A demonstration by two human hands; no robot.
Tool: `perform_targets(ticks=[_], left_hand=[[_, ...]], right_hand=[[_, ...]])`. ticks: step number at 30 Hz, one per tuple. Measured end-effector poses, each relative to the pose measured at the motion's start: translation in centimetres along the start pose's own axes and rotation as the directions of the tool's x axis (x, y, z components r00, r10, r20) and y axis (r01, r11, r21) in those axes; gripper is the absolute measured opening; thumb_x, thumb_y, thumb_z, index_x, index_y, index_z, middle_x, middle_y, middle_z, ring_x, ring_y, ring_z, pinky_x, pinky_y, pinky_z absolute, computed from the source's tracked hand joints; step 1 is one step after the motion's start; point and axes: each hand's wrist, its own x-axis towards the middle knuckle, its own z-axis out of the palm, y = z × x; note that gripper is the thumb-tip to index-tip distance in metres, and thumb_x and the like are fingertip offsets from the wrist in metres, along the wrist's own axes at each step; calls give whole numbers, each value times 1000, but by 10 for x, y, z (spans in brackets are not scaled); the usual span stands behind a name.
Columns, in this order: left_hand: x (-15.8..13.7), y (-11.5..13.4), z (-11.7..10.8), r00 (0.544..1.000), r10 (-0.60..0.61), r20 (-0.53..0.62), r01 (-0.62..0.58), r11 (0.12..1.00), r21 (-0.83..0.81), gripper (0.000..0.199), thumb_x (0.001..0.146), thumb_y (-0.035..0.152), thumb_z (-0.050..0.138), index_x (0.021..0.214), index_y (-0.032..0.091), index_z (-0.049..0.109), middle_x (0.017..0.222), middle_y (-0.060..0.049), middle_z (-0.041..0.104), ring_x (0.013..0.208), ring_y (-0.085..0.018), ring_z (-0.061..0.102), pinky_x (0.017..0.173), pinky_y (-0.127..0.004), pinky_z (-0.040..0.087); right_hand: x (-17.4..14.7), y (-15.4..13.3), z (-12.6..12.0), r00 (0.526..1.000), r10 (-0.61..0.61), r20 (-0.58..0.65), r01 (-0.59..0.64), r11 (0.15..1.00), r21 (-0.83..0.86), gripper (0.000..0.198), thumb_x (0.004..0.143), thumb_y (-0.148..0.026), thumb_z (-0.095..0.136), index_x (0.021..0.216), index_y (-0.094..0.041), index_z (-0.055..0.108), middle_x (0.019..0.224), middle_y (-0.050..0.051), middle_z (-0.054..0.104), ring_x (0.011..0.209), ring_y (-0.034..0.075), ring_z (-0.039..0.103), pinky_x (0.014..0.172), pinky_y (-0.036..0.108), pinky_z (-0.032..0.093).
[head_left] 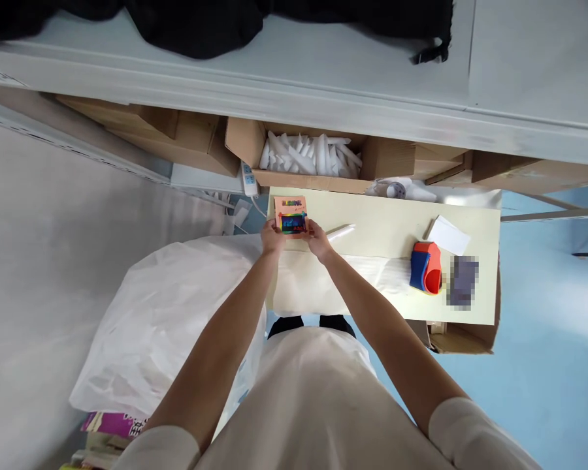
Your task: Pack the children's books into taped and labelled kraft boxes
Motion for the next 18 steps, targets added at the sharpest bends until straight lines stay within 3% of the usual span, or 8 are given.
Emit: perform_targets(ticks=[4,8,11,14,18], left_hand=[[-32,2,-12,998,-25,52,27,998,-47,27,71,13,48,94,17,61,85,-5,65,76,-17,62,71,-29,49],[-77,9,-23,985,-24,172,60,975,-212,29,70,20,52,98,17,59,94,-6,65,77,-15,62,65,-25,49],[-112,11,-21,956,-17,292,86,970,-226,29,71,26,55,99,19,58,98,-5,64,76,-14,62,63,-24,49],[-144,9,-3,923,4,385,60,986,-155,27,71,29,58,96,19,58,93,-4,63,70,-12,61,61,-24,49],[-177,5,43,870,59,490,-50,998,-31,17,70,23,60,86,18,59,82,-3,64,68,-13,61,64,-26,50]], right_hand=[[-28,-11,-9,991,39,-128,-43,999,-28,32,70,-28,57,101,-20,60,89,2,60,73,14,54,72,32,48],[-71,-18,-23,983,16,-183,-4,998,66,32,74,-35,58,103,-21,58,95,5,61,70,13,56,64,29,49],[-105,-14,-47,971,-6,-239,38,991,131,27,75,-39,60,94,-21,58,86,4,63,68,13,57,63,28,50],[-138,0,-82,959,-9,-283,54,987,151,27,72,-42,63,88,-21,57,73,1,63,63,14,58,62,29,50],[-175,25,-137,926,22,-378,16,995,97,29,69,-44,64,86,-21,57,71,2,65,62,15,60,61,30,51]])
